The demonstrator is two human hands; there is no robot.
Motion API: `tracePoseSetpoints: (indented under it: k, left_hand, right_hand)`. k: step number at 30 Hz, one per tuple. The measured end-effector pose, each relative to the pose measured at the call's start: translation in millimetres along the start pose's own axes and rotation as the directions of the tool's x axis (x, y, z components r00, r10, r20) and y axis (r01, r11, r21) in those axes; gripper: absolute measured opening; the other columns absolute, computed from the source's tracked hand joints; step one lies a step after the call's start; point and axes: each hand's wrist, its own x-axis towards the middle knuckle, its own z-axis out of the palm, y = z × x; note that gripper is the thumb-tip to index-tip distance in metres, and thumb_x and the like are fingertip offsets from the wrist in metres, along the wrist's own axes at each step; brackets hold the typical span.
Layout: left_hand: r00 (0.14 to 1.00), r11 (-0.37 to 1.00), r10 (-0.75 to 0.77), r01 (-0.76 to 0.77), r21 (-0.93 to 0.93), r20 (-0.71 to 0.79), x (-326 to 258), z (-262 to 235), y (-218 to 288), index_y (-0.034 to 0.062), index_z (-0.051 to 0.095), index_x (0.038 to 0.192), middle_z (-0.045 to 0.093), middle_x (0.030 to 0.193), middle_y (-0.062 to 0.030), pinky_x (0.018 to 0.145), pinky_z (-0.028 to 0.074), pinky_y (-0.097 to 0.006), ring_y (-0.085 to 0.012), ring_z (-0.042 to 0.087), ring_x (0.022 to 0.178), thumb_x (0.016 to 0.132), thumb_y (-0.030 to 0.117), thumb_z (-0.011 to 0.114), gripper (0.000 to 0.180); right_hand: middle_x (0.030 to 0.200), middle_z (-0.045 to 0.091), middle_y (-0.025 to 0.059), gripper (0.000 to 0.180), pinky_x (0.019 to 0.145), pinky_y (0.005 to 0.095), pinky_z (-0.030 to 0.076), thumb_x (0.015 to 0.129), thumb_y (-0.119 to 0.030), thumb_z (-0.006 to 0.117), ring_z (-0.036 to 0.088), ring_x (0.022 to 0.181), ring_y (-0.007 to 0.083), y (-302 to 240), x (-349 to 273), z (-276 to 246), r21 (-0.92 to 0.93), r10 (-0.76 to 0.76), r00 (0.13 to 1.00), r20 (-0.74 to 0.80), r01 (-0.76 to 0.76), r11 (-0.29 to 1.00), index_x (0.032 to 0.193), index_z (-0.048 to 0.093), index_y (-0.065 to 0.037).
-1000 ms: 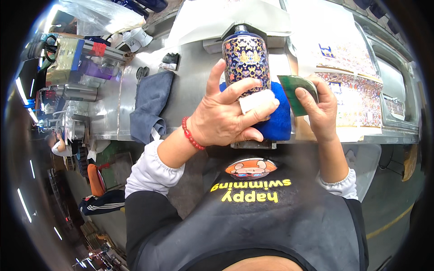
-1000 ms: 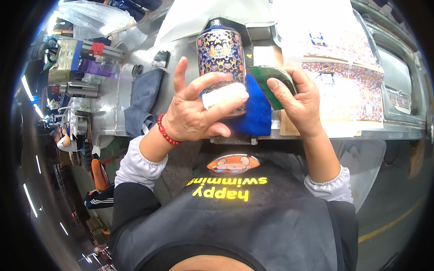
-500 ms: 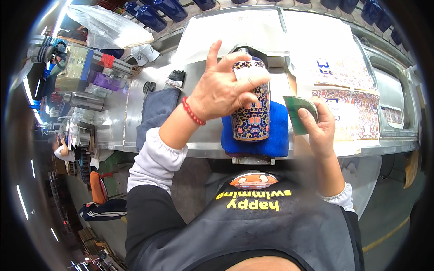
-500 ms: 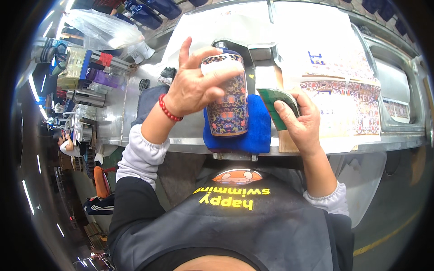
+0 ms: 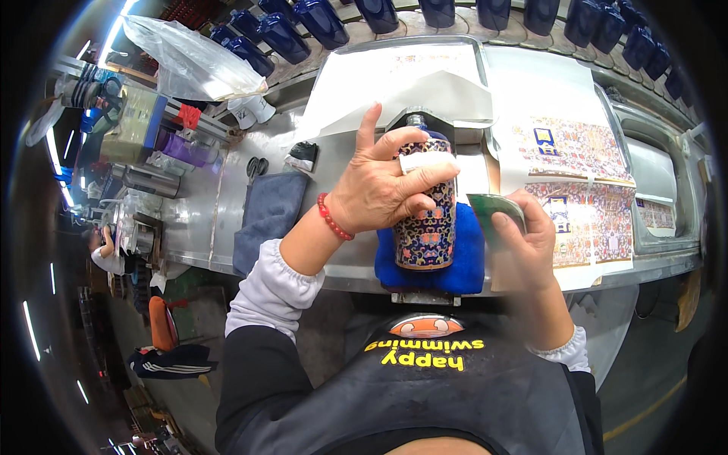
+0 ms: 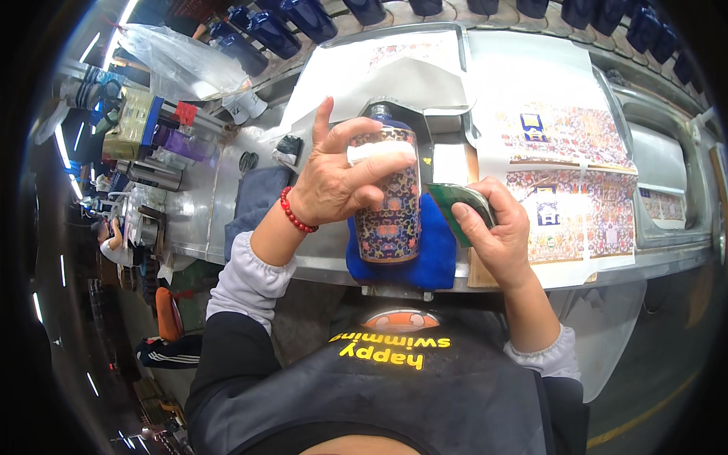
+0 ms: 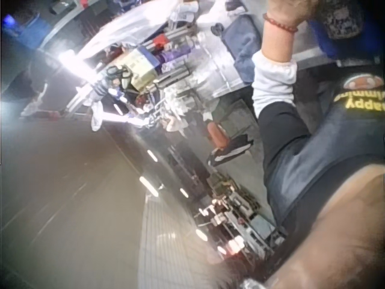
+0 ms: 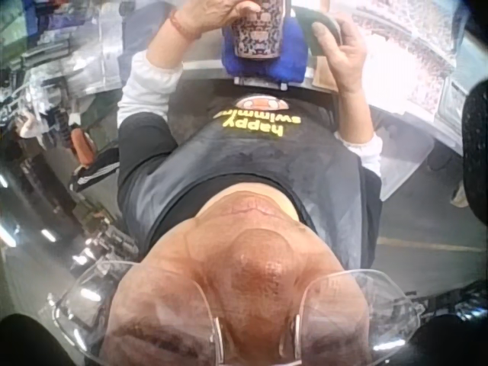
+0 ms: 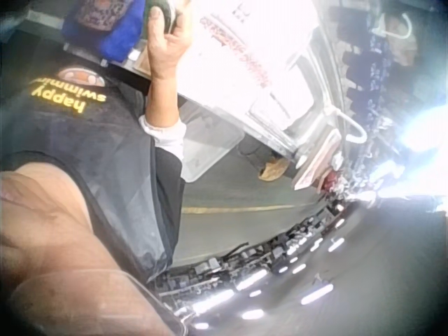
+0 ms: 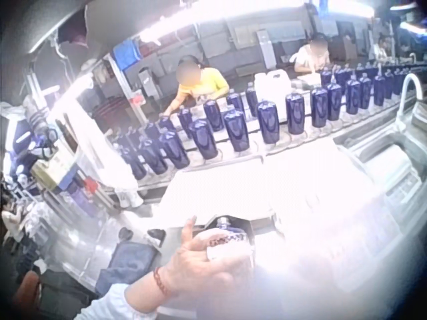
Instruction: The person holds a decorated ceramic vase on a blue stand and repeatedly rubs its surface with a green abrasive pad while rotating the vase to access different areas. The person occasionally wipes the surface with a white cloth. The vase remains on the stand throughout the clip.
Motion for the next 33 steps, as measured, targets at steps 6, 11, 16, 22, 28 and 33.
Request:
tracePoseSetpoints:
  k: [6,11,16,22,28,33]
  left_hand:
    - [0.998,0.998,-0.050,0.049,-0.032,-0.025,1.4,2.0,-1.9,0.0247,0.074,0.125,0.075,0.098,0.0020,0.127,0.003,-0.059,-0.0212,0.055,0.125,0.106,0.060,0.036,0.056]
    - [0.986,0.986,-0.120,0.105,-0.131,-0.113,-20.5,-0.2,22.7,0.0193,0.075,0.125,0.073,0.117,-0.0003,0.126,0.007,-0.059,-0.0252,0.054,0.127,0.105,0.062,0.038,0.060]
    - [0.937,0.938,-0.305,0.265,-0.223,-0.169,-59.2,7.1,68.1,0.0133,0.068,0.134,0.066,0.133,-0.0065,0.125,0.011,-0.060,-0.0278,0.048,0.134,0.103,0.066,0.040,0.067]
    - [0.850,0.873,-0.483,0.449,-0.191,-0.210,-92.1,20.2,104.2,0.0082,0.042,0.153,0.050,0.148,-0.0147,0.122,0.009,-0.064,-0.0360,0.035,0.141,0.077,0.056,0.082,0.099]
    - [0.839,0.860,-0.503,0.511,-0.020,-0.207,-89.6,11.7,104.4,0.0101,0.050,0.148,0.054,0.143,-0.0117,0.122,0.008,-0.064,-0.0320,0.040,0.138,0.070,0.048,0.087,0.095]
    - [0.865,0.888,-0.436,0.459,0.037,-0.250,-79.3,6.7,107.7,0.0133,0.051,0.148,0.053,0.143,-0.0080,0.122,0.007,-0.066,-0.0288,0.039,0.138,0.068,0.047,0.088,0.095]
  right_hand:
    - [0.084,0.061,0.0061,0.012,0.067,0.0270,0.045,0.092,-0.007,0.073,0.057,0.073,0.0138,-8.2,7.8,4.6,-0.105,-0.007,0.999,0.038,0.011,0.994,0.098,0.067,0.000]
    - [0.083,0.064,0.0080,0.014,0.067,0.0292,0.048,0.091,-0.009,0.074,0.060,0.074,0.0162,-24.1,16.1,10.4,-0.349,-0.109,0.990,0.087,0.133,0.928,0.099,0.068,0.000]
    - [0.088,0.067,0.0083,0.019,0.070,0.0291,0.050,0.091,-0.010,0.074,0.063,0.077,0.0152,-36.6,29.1,16.8,-0.309,-0.053,0.989,0.142,0.095,0.946,0.105,0.068,0.002]
    - [0.086,0.069,0.0055,0.020,0.068,0.0253,0.051,0.095,-0.012,0.072,0.063,0.075,0.0098,-45.0,33.5,27.7,-0.185,0.012,0.992,0.125,0.011,0.983,0.106,0.066,0.002]
    - [0.087,0.070,0.0058,0.019,0.068,0.0255,0.052,0.096,-0.012,0.071,0.063,0.076,0.0089,-53.0,30.8,36.4,-0.238,0.000,0.985,0.171,0.041,0.970,0.107,0.064,0.002]
    - [0.087,0.071,0.0062,0.020,0.068,0.0253,0.053,0.096,-0.012,0.071,0.064,0.076,0.0091,-58.6,26.6,37.8,-0.163,0.049,0.987,0.154,-0.024,0.986,0.108,0.063,0.003]
